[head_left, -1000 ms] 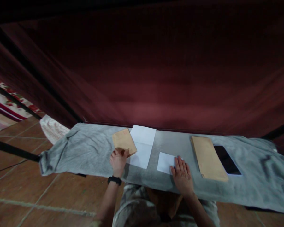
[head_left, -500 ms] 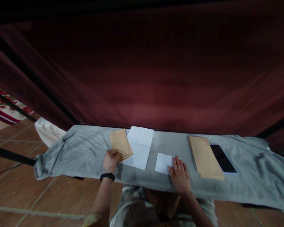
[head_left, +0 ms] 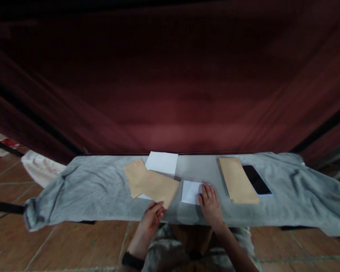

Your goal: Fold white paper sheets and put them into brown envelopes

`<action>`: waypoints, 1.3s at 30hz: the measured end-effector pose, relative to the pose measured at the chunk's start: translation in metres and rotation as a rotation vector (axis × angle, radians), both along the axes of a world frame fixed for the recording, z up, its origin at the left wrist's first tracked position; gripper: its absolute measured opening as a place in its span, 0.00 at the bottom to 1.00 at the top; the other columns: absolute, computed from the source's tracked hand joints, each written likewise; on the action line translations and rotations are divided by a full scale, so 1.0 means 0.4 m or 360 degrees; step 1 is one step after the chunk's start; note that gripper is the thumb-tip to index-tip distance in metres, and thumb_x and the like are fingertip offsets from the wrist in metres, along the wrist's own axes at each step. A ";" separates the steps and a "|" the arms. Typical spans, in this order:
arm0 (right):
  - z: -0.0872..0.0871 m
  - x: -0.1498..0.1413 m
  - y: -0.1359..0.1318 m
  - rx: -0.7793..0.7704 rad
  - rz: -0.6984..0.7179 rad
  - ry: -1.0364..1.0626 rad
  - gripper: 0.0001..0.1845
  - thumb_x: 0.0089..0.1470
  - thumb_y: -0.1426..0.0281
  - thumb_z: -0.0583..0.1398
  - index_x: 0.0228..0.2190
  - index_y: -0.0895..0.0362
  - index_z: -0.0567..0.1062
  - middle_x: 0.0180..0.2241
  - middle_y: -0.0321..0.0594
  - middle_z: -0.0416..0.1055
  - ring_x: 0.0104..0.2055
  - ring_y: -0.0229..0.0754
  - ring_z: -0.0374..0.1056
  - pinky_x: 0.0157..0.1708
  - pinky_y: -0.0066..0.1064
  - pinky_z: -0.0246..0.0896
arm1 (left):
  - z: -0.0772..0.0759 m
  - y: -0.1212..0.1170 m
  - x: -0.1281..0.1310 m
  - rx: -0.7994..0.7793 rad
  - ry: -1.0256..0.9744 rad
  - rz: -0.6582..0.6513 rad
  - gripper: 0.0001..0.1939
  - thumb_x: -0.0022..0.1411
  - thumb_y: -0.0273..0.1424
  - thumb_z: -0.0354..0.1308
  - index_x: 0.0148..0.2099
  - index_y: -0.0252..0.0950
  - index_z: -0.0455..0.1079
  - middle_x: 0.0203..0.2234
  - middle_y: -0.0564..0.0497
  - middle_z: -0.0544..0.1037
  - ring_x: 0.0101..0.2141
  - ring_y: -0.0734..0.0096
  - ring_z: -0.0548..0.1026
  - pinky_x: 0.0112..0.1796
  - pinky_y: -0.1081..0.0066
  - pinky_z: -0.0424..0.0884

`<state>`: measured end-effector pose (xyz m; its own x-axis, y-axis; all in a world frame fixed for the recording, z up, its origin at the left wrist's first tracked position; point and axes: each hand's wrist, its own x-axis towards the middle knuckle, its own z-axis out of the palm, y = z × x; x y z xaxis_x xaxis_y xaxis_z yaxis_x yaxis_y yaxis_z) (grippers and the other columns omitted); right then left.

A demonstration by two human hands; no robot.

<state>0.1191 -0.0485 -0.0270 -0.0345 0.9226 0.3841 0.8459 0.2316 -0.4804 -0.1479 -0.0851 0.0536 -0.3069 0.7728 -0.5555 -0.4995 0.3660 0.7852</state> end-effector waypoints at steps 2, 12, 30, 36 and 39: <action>0.018 -0.012 -0.009 -0.0070 0.0067 0.0300 0.29 0.68 0.57 0.48 0.60 0.61 0.69 0.65 0.54 0.62 0.68 0.55 0.54 0.65 0.53 0.53 | -0.020 -0.019 0.080 0.0064 -0.0075 -0.0037 0.19 0.38 0.31 0.74 0.26 0.38 0.65 0.20 0.58 0.73 0.24 0.74 0.75 0.25 0.77 0.68; 0.096 -0.077 -0.032 -0.0853 0.0174 0.1743 0.19 0.49 0.58 0.62 0.42 0.54 0.77 0.29 0.36 0.77 0.31 0.43 0.71 0.33 0.32 0.69 | -0.063 -0.050 0.247 0.0157 -0.0180 -0.0208 0.17 0.42 0.36 0.73 0.33 0.38 0.71 0.29 0.54 0.78 0.28 0.72 0.74 0.32 0.72 0.70; 0.098 0.002 -0.024 -0.0691 0.0171 0.1416 0.17 0.53 0.63 0.56 0.42 0.55 0.77 0.37 0.38 0.78 0.40 0.44 0.73 0.44 0.35 0.69 | -0.023 -0.076 0.252 0.0354 0.0728 -0.1068 0.16 0.58 0.47 0.63 0.37 0.38 0.75 0.33 0.43 0.81 0.37 0.56 0.80 0.40 0.60 0.75; 0.098 0.019 -0.030 -0.0759 0.0359 0.1459 0.19 0.54 0.62 0.56 0.44 0.55 0.77 0.40 0.40 0.79 0.43 0.46 0.73 0.50 0.39 0.68 | 0.024 0.024 0.219 0.1114 0.2421 -0.1402 0.50 0.53 0.33 0.70 0.72 0.45 0.50 0.73 0.41 0.43 0.71 0.42 0.43 0.65 0.36 0.44; 0.098 0.028 -0.032 -0.0795 0.0422 0.1485 0.19 0.55 0.60 0.57 0.44 0.55 0.78 0.39 0.40 0.79 0.43 0.46 0.73 0.49 0.40 0.69 | 0.018 0.075 0.200 0.1114 0.2665 -0.1676 0.61 0.47 0.38 0.74 0.74 0.44 0.42 0.73 0.37 0.38 0.71 0.40 0.41 0.64 0.34 0.41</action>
<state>0.1301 -0.0612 0.0121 -0.1449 0.9880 -0.0539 0.0514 -0.0469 -0.9976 -0.0678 -0.0552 0.0606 0.5043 0.8558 0.1154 0.8169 -0.5161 0.2576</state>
